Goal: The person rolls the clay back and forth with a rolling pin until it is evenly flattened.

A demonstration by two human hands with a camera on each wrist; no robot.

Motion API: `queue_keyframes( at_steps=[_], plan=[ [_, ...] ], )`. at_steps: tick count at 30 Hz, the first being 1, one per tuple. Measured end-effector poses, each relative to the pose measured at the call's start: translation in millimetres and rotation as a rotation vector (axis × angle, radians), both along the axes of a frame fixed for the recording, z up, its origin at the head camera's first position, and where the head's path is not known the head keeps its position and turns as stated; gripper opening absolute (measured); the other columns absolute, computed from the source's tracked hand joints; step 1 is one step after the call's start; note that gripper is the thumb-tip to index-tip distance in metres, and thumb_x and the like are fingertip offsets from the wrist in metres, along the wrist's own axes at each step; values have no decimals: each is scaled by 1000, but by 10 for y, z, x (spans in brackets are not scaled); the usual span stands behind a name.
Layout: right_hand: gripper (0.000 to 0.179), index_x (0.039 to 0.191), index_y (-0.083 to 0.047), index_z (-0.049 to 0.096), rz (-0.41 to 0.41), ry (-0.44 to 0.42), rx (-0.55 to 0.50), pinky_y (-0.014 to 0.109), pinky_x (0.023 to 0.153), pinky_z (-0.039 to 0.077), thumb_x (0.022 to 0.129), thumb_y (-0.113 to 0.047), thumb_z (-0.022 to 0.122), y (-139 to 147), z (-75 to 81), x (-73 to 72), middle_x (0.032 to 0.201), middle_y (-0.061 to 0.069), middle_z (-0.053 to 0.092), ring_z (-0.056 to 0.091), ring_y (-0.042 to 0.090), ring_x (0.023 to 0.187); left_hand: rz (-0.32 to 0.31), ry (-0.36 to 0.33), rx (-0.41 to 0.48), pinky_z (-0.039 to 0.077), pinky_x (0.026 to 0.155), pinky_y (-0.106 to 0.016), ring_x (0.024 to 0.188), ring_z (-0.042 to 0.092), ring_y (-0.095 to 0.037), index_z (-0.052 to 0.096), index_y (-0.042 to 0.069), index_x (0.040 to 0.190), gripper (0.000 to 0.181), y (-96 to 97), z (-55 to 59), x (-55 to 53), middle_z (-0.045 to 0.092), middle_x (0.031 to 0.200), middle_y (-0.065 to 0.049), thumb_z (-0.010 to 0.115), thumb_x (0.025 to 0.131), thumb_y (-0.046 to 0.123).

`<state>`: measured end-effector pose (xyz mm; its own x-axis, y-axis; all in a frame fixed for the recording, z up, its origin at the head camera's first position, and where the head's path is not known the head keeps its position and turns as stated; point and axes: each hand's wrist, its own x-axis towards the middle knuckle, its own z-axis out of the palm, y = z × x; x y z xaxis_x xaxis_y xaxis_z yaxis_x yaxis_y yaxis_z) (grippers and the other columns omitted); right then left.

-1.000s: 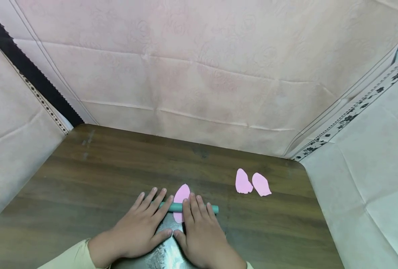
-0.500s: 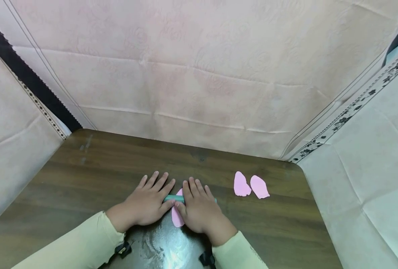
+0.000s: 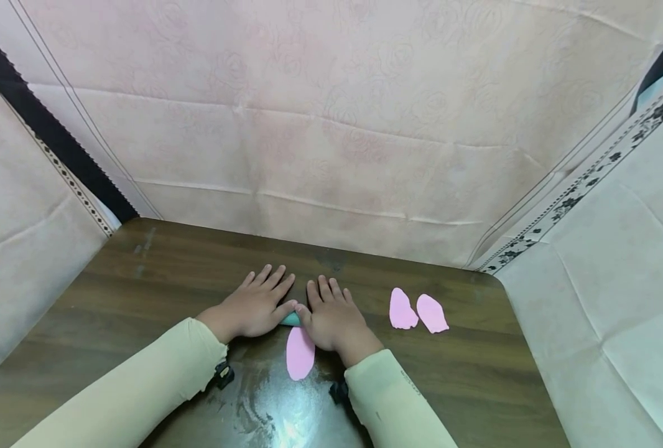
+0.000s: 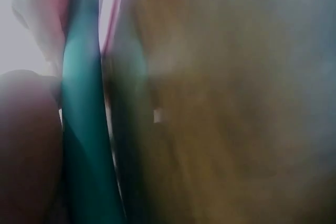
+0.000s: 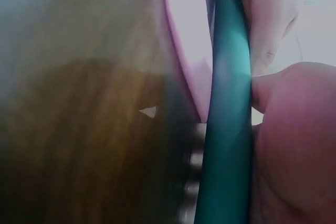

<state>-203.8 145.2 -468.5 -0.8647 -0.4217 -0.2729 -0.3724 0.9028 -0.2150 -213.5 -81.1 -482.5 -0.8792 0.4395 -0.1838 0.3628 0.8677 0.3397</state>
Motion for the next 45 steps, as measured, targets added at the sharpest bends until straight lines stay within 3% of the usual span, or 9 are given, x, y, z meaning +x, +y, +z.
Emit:
queue_keyframes(
  at_steps=[8,13,19,26,37,45],
  plan=[
    [81,182,-17,14,-34,-14,14,64,142,12,119,-67,16,14,-23,-125,191,10,5,2,39,178,-12,-22,-9,7,141,-68,177,-1,-42,19,20,182,77,13,22,-144,6,191,-11,27,120,64],
    [82,182,-17,14,-30,-15,4,64,142,12,118,-68,16,22,-26,-119,191,10,4,2,38,178,-3,-48,2,7,141,-68,177,-1,-42,19,20,182,76,19,46,-132,5,191,-11,28,120,63],
    [82,182,-18,16,-24,12,-19,65,142,13,118,-69,18,32,-14,-7,191,9,6,4,38,178,-12,-67,-5,6,141,-68,177,-3,-42,17,22,182,77,17,66,-54,3,191,-10,25,120,65],
    [81,182,-19,18,-4,70,-15,65,140,18,118,-68,23,38,-14,218,191,9,10,8,38,178,-17,-31,-38,10,141,-66,177,0,-42,21,24,182,77,33,68,139,6,191,-10,23,118,68],
    [84,182,-13,19,42,127,-4,67,138,25,118,-65,36,63,-46,657,190,10,16,14,40,177,-40,16,-83,14,141,-65,177,7,-41,27,29,181,74,61,79,585,11,191,-10,29,118,68],
    [84,182,-16,22,73,134,-16,69,138,22,117,-67,37,110,-16,931,191,7,15,14,38,177,-65,25,-26,18,140,-65,177,10,-42,25,28,182,76,23,38,844,15,190,-10,36,117,68]
  ],
)
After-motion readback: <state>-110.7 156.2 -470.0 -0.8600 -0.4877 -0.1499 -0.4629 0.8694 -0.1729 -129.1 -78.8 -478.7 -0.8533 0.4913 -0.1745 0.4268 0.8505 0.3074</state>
